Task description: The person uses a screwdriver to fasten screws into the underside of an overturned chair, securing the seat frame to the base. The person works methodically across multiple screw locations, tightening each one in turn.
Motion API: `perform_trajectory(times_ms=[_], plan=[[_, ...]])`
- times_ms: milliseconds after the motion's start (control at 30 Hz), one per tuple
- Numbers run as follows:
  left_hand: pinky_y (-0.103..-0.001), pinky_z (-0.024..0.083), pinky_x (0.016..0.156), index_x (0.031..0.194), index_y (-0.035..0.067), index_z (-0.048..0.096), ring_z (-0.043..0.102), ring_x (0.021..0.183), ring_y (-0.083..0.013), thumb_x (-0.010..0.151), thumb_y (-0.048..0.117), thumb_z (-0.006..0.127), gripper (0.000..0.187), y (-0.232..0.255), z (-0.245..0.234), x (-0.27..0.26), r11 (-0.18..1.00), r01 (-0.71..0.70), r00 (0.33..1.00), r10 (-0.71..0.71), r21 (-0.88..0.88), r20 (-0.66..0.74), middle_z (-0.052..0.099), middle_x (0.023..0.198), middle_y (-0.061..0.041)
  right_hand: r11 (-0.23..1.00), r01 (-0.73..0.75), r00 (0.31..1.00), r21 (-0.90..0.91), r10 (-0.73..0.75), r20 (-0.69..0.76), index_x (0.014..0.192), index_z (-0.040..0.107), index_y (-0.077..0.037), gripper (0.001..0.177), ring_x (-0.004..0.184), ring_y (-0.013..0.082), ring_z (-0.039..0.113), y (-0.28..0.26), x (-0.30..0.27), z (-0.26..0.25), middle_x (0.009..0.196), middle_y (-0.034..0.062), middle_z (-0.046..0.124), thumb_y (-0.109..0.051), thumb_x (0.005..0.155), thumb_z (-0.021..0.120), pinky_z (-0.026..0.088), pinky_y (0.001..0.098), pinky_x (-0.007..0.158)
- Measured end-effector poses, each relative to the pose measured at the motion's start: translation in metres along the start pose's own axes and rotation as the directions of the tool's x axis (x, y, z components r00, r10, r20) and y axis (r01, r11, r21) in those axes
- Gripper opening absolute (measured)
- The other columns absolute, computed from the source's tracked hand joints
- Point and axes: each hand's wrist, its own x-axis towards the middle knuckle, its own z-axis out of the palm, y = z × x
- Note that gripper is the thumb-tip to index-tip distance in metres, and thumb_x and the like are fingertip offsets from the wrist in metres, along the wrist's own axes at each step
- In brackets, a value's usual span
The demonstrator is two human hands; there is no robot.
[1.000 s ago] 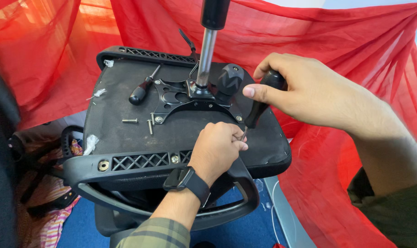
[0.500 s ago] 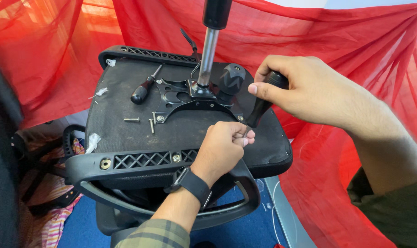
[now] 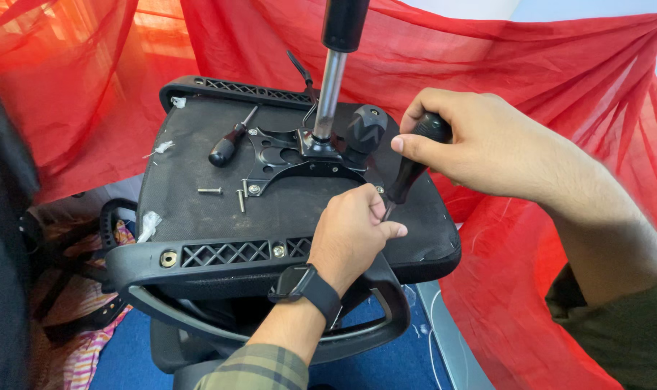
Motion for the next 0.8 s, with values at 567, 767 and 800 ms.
perform_trajectory(times_ms=[567,767,800], plan=[[-0.037,0.053,0.065,0.078,0.000,0.070,0.071,0.069,-0.0268,0.066,0.019,0.091,0.031,0.013,-0.010,-0.003,0.998,0.038,0.999,-0.038,0.052,-0.003,0.072,0.071,-0.013,0.993,-0.035,0.999,0.116,0.032,0.033,0.115,0.067,-0.012,0.039,0.053,0.0159,0.060,-0.005,-0.005,-0.004,0.067,0.0079,0.064,-0.041,0.090,0.070,0.049,0.0343,0.050],[-0.032,0.057,0.072,0.090,0.000,0.071,0.075,0.078,-0.0209,0.075,0.007,0.080,0.019,-0.005,0.006,0.003,0.966,-0.092,0.992,0.109,-0.242,0.058,0.076,0.081,-0.009,0.991,-0.012,1.000,0.136,0.010,0.020,0.109,0.066,-0.010,0.037,0.052,0.0158,0.060,-0.003,-0.006,-0.004,0.066,0.0071,0.064,-0.041,0.089,0.071,0.049,0.0344,0.049],[-0.029,0.059,0.075,0.094,0.002,0.073,0.077,0.083,-0.0174,0.079,0.003,0.075,0.016,-0.008,0.008,0.005,0.922,-0.102,0.987,0.142,-0.373,0.081,0.078,0.085,-0.006,0.992,-0.016,1.000,0.126,0.013,0.018,0.110,0.066,-0.010,0.037,0.052,0.0161,0.060,-0.002,-0.006,-0.003,0.066,0.0072,0.064,-0.041,0.089,0.071,0.049,0.0345,0.050]])
